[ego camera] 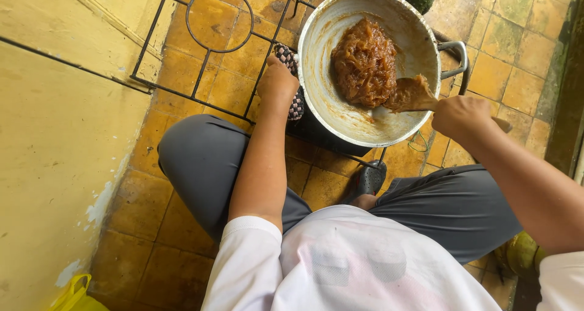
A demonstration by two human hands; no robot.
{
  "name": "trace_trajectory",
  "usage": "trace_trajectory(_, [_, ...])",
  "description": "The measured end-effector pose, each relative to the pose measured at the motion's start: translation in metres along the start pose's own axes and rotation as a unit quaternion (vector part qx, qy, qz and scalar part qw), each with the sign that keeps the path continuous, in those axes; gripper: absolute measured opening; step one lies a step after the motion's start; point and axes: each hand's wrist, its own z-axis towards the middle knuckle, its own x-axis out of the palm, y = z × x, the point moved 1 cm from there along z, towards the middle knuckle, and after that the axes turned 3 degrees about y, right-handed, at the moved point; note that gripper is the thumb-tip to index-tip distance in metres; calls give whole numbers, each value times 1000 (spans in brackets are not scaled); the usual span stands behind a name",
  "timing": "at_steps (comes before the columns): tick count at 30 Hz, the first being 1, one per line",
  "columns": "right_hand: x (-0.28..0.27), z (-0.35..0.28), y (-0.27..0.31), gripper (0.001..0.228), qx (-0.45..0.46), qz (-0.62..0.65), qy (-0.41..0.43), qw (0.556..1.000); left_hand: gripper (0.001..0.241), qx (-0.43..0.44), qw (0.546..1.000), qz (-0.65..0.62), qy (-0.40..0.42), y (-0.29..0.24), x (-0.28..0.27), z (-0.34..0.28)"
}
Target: Stirring a thick brown paste in a pan on a portable stove with a wooden spatula
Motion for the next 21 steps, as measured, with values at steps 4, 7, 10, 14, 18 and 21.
trace_trajectory(4, [-20, -5, -40, 48, -5, -34, 15, 999, 41, -9, 1000, 0, 2, -2, 0, -2])
trace_trajectory(7, [-36, -33, -49, 53, -1, -45, 49, 998, 58, -1, 1000, -14, -1, 2, -1, -5])
trace_trajectory(10, [-29, -30, -32, 44, -31, 12, 74, 997, 48, 10, 1000, -7, -6, 0, -1, -2])
trace_trajectory(14, [-21, -17, -19, 48, -54, 74, 69, 993, 42, 2, 1000, -9, -3, -2, -5, -9])
trace_trajectory(18, [-24, 1, -63, 53, -102, 96, 80, 987, 51, 3, 1000, -13, 24, -5, -17, -23])
trace_trajectory(21, [-22, -1, -69, 39, -55, 178, 141, 972, 61, 23, 999, -23, 9, -1, -12, -14])
